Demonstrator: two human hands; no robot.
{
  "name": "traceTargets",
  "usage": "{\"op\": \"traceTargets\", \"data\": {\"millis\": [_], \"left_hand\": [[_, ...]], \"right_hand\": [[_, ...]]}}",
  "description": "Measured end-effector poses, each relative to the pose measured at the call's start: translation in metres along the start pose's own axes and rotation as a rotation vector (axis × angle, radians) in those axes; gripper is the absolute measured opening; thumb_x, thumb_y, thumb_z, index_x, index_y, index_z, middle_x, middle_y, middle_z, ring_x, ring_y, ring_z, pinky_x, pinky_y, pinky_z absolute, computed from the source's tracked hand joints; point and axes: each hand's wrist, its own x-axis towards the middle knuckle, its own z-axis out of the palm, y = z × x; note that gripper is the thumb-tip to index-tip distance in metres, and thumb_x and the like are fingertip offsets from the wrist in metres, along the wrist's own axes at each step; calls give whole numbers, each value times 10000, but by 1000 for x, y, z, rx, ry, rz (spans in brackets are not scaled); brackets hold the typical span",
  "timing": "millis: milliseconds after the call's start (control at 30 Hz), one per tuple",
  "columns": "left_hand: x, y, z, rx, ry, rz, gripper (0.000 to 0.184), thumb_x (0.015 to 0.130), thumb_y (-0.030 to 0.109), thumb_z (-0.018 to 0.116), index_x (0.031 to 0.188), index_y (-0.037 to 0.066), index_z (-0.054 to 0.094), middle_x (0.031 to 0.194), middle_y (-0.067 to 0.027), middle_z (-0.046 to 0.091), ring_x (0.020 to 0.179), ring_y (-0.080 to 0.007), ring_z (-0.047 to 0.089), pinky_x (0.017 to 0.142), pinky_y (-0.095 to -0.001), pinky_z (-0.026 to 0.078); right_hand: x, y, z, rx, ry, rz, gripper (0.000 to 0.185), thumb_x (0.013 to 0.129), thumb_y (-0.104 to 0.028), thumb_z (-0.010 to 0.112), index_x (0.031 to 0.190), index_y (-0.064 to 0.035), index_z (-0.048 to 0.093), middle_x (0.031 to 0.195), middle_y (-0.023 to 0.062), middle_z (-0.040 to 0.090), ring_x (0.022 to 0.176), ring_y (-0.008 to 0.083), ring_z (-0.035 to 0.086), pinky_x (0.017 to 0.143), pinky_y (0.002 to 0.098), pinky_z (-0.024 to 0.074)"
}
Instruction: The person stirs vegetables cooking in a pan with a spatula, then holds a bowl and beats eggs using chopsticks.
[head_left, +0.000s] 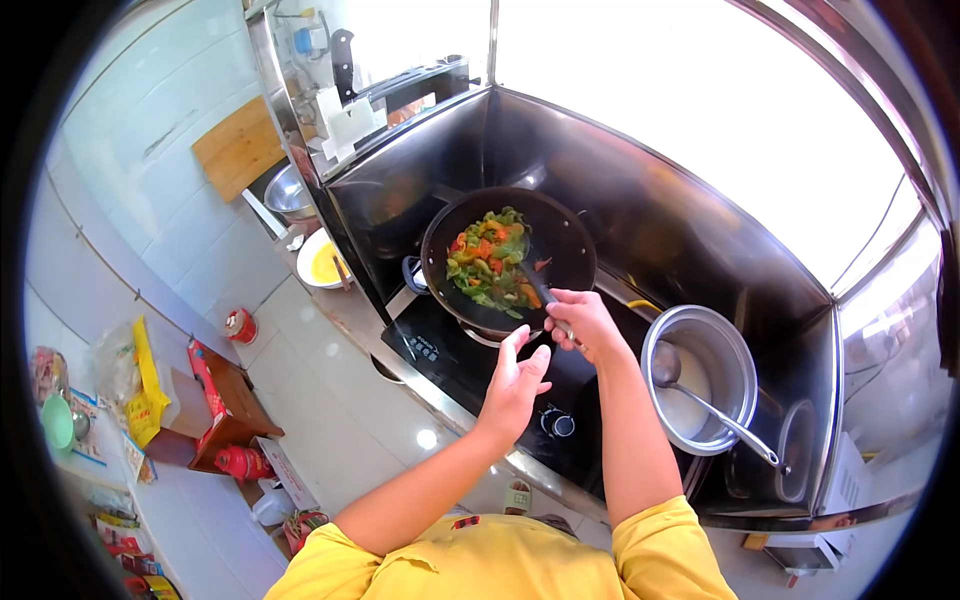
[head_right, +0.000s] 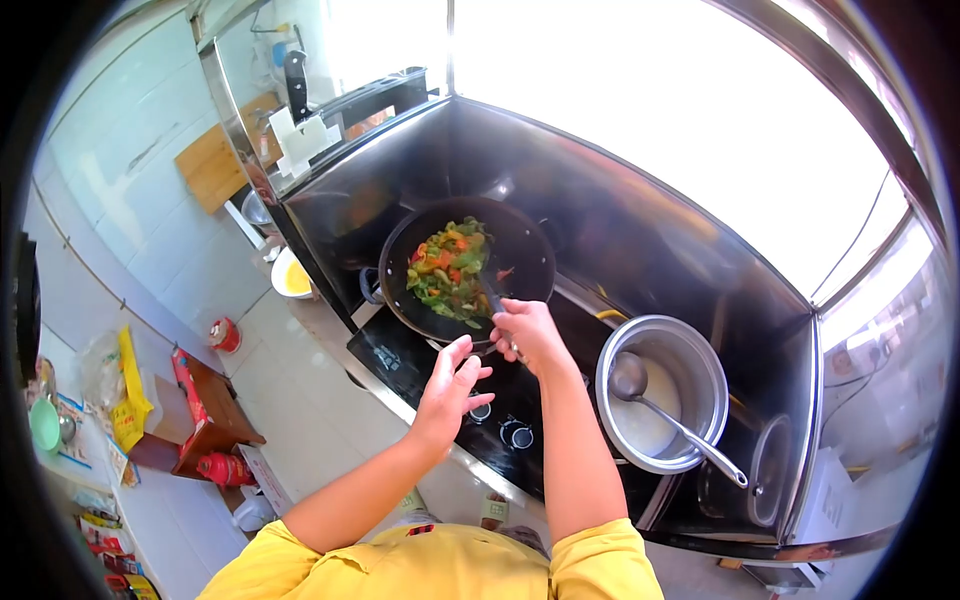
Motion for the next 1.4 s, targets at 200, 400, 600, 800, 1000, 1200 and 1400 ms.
{"op": "traceTargets", "data": {"millis": [200,400,600,800,1000,1200,1400], "left_hand": [[1,-1,-6,0,14,3,641,958,390,479,1423,31,222,1433,-145,269,1199,-230,442,925,-374,462],[0,-6,-8,-12,10,-6,621,959,361,490,1420,38,228,1430,-141,270,1203,-228,441,931,-367,460],[-4,-3,-16,-30,38,-16,603,957,339,501,1414,43,243,1437,-142,258,1203,-222,449,933,-366,459],[-8,0,-19,-38,47,32,594,953,333,505,1408,47,251,1433,-140,263,1197,-215,454,936,-361,454],[-14,1,-19,-41,21,63,580,959,325,488,1402,42,243,1426,-144,258,1193,-205,463,939,-357,448],[-15,-3,-24,-2,55,65,557,960,309,489,1389,41,256,1413,-129,275,1184,-191,467,948,-346,436],[-16,-1,-24,-40,50,83,527,961,301,486,1372,43,281,1392,-110,305,1179,-181,459,957,-339,424]], "right_hand": [[-61,-48,-13,-416,7,-11,550,760,6,601,1303,-50,531,644,45,583,432,68,450,371,229,321],[4,-32,-1,-505,127,-63,537,743,-4,579,1270,-108,579,620,19,555,441,91,479,384,248,355],[-29,-33,29,-602,-79,-93,565,752,-11,566,1312,-75,530,592,3,526,430,57,434,392,227,335],[-126,-59,30,-784,-45,-148,435,774,-98,580,1208,-116,602,623,137,550,553,177,514,600,328,445],[-73,-15,46,-955,-12,-247,414,793,-91,532,1202,-98,595,817,233,628,810,379,634,731,434,482],[-83,-10,48,-977,151,-306,448,766,-120,577,1207,-40,587,810,236,636,767,363,633,707,372,483],[-61,0,60,-991,-26,-328,359,808,-115,531,1149,-22,594,944,241,634,912,407,606,806,467,476]]}}
